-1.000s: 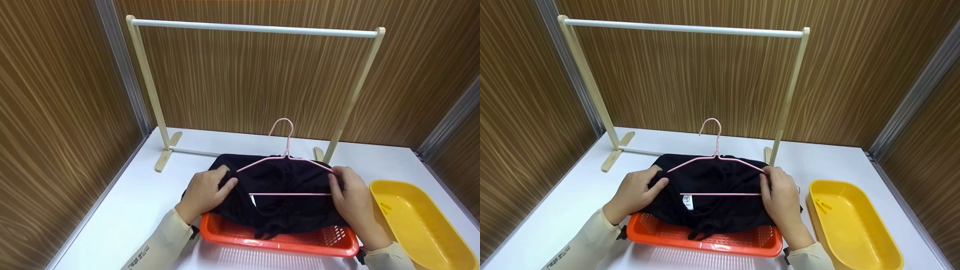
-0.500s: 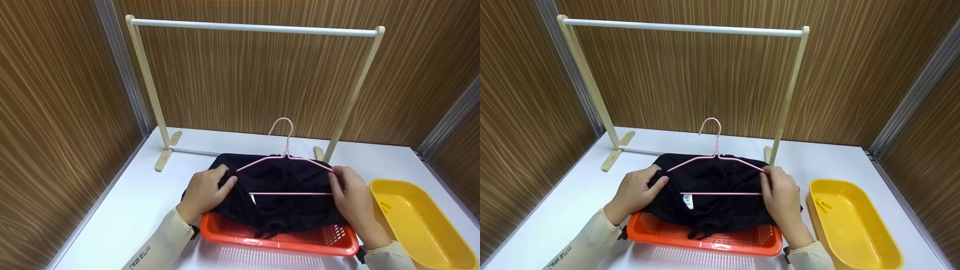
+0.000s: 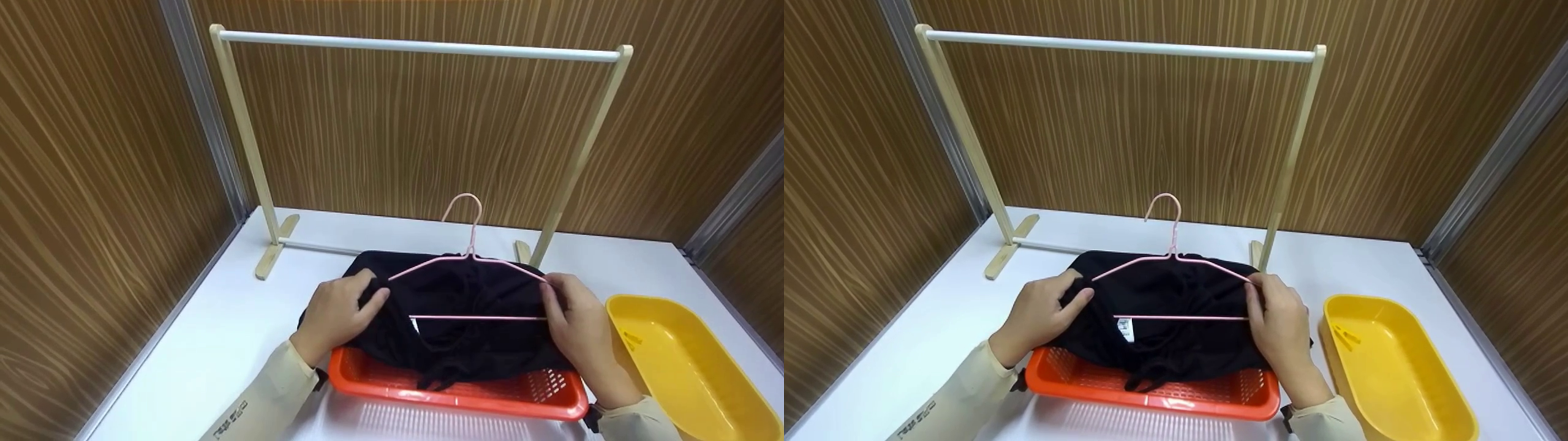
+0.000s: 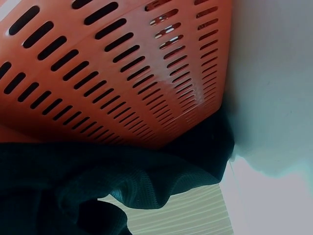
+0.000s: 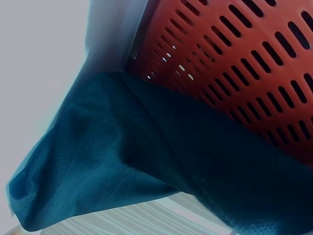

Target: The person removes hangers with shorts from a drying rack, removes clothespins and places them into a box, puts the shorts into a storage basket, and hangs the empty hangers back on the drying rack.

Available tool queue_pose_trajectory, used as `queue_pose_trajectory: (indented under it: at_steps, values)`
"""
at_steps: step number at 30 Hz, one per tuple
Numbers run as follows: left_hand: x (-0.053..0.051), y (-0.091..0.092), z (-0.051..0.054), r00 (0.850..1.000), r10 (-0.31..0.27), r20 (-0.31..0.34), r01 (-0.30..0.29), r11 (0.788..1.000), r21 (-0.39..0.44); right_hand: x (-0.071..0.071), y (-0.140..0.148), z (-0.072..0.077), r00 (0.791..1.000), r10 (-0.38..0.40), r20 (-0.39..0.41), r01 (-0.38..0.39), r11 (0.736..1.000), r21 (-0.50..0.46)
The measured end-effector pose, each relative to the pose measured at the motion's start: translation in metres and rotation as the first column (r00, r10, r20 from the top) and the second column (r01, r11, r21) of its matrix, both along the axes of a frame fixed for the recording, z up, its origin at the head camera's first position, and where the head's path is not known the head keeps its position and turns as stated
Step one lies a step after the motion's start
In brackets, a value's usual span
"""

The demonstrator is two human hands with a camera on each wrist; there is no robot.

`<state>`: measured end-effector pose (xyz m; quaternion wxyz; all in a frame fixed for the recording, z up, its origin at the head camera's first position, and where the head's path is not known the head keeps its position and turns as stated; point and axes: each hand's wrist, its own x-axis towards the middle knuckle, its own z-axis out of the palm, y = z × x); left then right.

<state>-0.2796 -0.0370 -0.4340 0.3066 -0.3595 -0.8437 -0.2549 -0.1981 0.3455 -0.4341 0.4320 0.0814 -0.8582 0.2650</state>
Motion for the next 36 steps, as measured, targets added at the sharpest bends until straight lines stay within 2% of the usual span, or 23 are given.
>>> queue_pose_trajectory:
  at_steps: [6, 11, 13, 17, 20, 24, 36]
  values:
    - [0.000, 0.000, 0.001, 1.000, -0.001, 0.000, 0.001, 1.000, 0.003, 0.000, 0.002, 0.003, 1.000, 0.000, -0.002, 0.000, 1.000, 0.006]
    - [0.001, 0.001, 0.001, 1.000, -0.005, 0.005, 0.005, 1.000, 0.015, -0.004, 0.007, 0.006, 0.994, 0.023, -0.107, -0.016, 0.997, 0.070]
    - [0.001, 0.001, 0.001, 1.000, -0.007, 0.008, 0.007, 1.000, 0.019, -0.004, 0.011, 0.007, 0.992, 0.026, -0.126, -0.014, 0.996, 0.092]
    - [0.000, 0.002, 0.001, 1.000, -0.002, 0.004, 0.002, 1.000, 0.016, 0.000, 0.017, 0.008, 1.000, -0.001, -0.017, 0.002, 0.998, 0.068]
    - [0.000, 0.002, 0.000, 1.000, 0.003, -0.003, -0.003, 1.000, 0.010, 0.004, 0.020, 0.008, 0.996, -0.028, 0.085, 0.025, 0.999, 0.036]
    - [0.000, 0.001, 0.000, 1.000, 0.002, 0.002, -0.002, 1.000, 0.013, 0.006, 0.023, 0.009, 0.991, -0.043, 0.128, 0.039, 0.999, 0.033]
    - [-0.001, 0.000, 0.000, 1.000, -0.024, -0.016, 0.025, 0.999, 0.045, 0.006, 0.027, 0.014, 0.998, -0.066, -0.007, 0.066, 0.996, 0.060]
